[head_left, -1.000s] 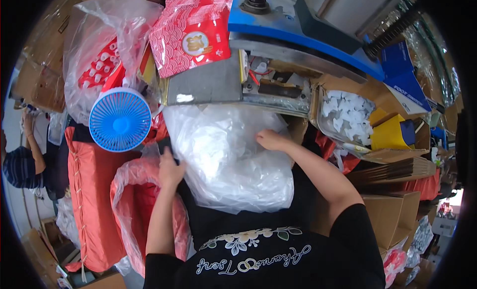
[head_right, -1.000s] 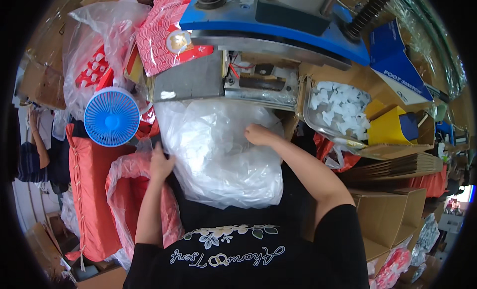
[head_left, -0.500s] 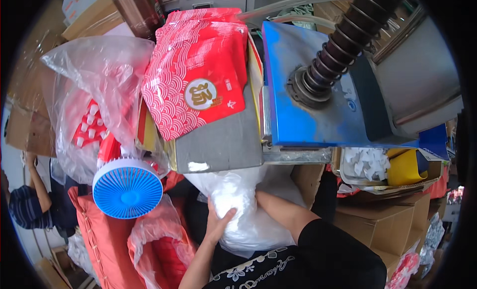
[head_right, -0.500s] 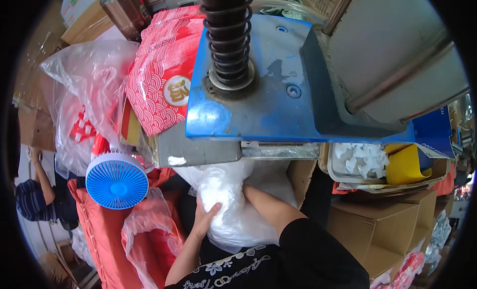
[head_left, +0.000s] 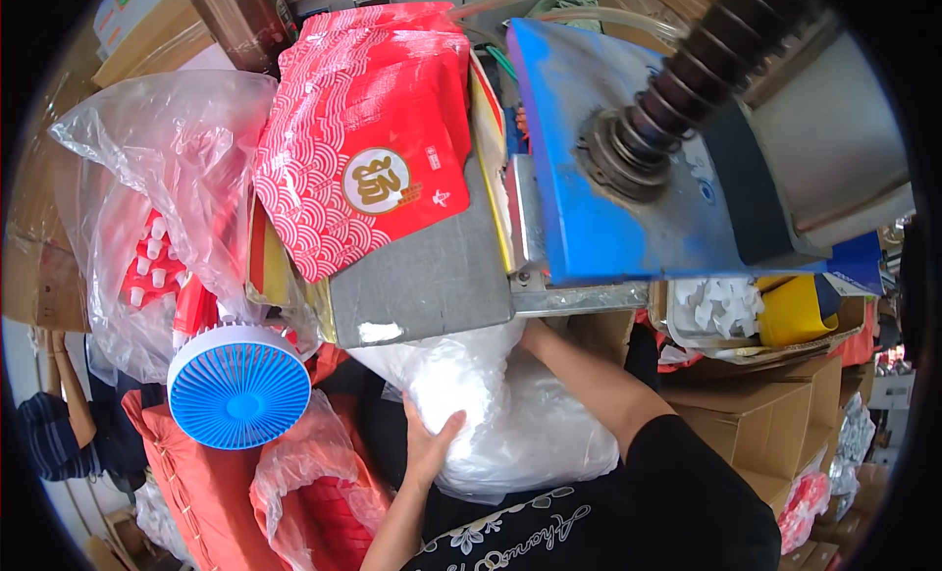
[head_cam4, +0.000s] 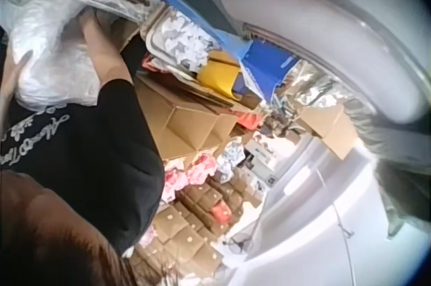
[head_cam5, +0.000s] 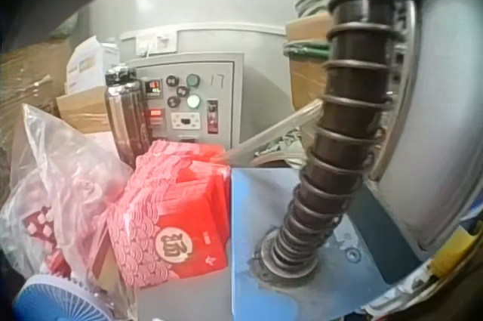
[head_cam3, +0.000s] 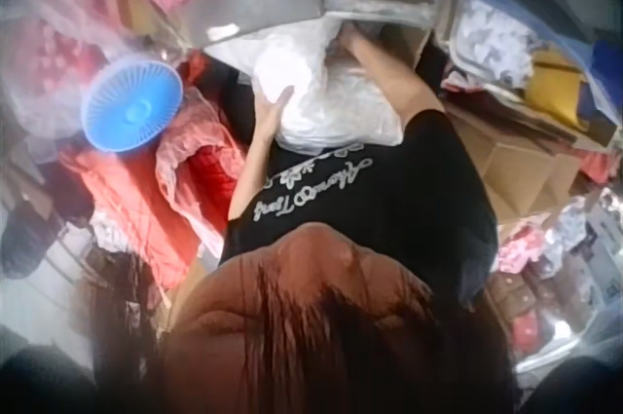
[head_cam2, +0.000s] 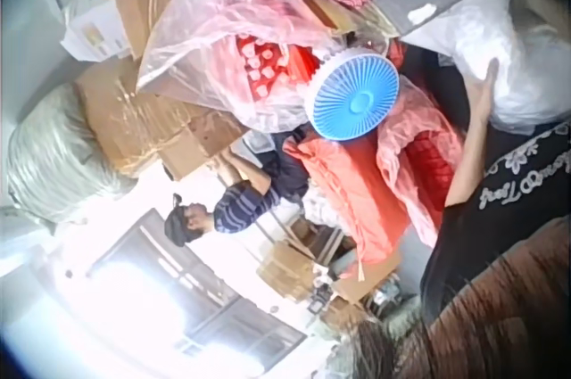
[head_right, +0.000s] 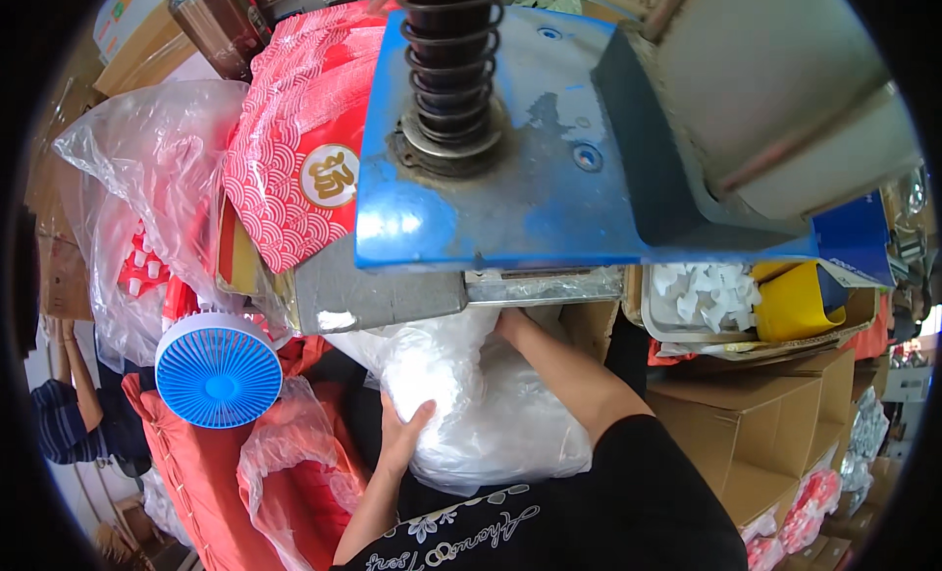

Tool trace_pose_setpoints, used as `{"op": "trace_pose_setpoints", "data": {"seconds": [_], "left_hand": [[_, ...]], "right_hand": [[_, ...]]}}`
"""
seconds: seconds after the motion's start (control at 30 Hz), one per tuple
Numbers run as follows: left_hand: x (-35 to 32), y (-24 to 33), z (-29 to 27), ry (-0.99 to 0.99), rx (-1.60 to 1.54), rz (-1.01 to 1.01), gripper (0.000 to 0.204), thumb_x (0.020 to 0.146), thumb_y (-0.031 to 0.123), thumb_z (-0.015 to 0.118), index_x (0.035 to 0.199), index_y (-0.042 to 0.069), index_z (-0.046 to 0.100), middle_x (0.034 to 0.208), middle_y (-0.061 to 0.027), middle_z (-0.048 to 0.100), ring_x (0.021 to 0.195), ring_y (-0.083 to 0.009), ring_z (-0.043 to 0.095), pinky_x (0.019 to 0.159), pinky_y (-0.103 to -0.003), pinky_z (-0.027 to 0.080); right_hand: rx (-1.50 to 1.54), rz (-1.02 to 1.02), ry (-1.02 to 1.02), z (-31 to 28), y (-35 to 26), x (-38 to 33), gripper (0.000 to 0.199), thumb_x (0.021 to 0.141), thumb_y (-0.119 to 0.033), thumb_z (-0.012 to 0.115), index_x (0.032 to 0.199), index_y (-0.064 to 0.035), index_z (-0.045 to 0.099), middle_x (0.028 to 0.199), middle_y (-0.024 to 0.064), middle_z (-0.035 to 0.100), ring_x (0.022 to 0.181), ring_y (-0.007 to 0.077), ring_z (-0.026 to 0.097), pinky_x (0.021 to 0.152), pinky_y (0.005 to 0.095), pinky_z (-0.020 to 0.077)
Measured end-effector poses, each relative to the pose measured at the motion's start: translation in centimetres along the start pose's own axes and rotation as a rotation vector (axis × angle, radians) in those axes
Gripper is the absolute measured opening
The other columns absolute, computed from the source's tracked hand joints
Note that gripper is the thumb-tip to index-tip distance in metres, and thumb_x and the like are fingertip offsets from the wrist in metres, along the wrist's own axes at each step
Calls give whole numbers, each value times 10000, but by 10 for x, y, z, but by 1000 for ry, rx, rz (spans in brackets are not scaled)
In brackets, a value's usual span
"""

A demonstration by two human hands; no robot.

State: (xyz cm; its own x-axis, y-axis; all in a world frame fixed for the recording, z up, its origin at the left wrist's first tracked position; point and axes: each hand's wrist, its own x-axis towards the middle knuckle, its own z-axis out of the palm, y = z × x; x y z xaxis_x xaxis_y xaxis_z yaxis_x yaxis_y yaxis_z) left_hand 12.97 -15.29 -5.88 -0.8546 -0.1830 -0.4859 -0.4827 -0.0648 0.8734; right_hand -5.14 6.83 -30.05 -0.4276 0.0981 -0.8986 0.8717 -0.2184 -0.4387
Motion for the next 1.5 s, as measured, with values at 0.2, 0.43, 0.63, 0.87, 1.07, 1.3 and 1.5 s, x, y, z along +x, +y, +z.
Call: {"op": "trace_pose_setpoints", "data": {"seconds": [0.2, 0.43, 0.63, 0.87, 1.07, 1.3, 1.5], "left_hand": [[6, -8, 7, -7, 1, 50, 1083, 758, 249, 809, 1465, -102, 68, 1396, -224, 398, 1283, -280, 415, 1088, -346, 316], [-1, -10, 7, 43, 15, 30, 1073, 759, 257, 805, 1466, -97, 80, 1388, -221, 409, 1274, -276, 425, 1077, -344, 329], [2, -11, 9, 31, -21, 47, 1086, 751, 282, 812, 1470, -95, 90, 1407, -228, 395, 1285, -277, 418, 1079, -340, 328], [-1, -17, 4, 23, 2, 94, 845, 799, 268, 762, 1427, -28, 279, 1361, -158, 437, 1255, -257, 431, 1057, -341, 340], [-18, 14, -17, 363, 261, 283, 944, 827, 275, 747, 1474, -83, 161, 1543, -282, 165, 1432, -340, 208, 1165, -397, 172], [34, 67, -5, 218, 710, 820, 408, 887, 184, 641, 1239, -7, 567, 1289, -226, 544, 1236, -363, 491, 1059, -384, 355], [175, -45, -49, -54, 329, -65, 826, 945, 615, 427, 1417, -62, 381, 1422, -150, 438, 1306, -217, 392, 1108, -292, 263]], "right_hand": [[-146, -98, -64, 85, -9, 9, 434, 923, -371, 531, 1258, -95, 551, 1209, 128, 606, 1100, 249, 584, 904, 498, 482], [-346, -133, -130, 2, -60, 10, 394, 923, -339, 529, 1223, -84, 564, 1167, 117, 619, 1068, 241, 595, 860, 478, 497], [-500, -210, -158, -36, 13, -34, 361, 924, -311, 527, 1192, -75, 575, 1130, 108, 630, 1040, 233, 603, 822, 461, 511], [-697, -304, -226, -12, 48, -63, 323, 924, -279, 526, 1157, -64, 589, 1088, 97, 643, 1007, 225, 614, 778, 441, 526], [-908, -361, -290, -30, -33, -72, 292, 925, -251, 524, 1127, -54, 600, 1051, 88, 654, 979, 218, 622, 741, 424, 539], [85, -530, -1, 8, -43, -134, 424, 984, -429, 432, 1189, -82, 562, 1080, 65, 622, 922, 185, 599, 748, 364, 504], [165, -503, -97, 58, -31, -128, 538, 983, -493, 374, 1274, -60, 509, 1214, 76, 585, 1129, 210, 541, 968, 378, 432]]}}
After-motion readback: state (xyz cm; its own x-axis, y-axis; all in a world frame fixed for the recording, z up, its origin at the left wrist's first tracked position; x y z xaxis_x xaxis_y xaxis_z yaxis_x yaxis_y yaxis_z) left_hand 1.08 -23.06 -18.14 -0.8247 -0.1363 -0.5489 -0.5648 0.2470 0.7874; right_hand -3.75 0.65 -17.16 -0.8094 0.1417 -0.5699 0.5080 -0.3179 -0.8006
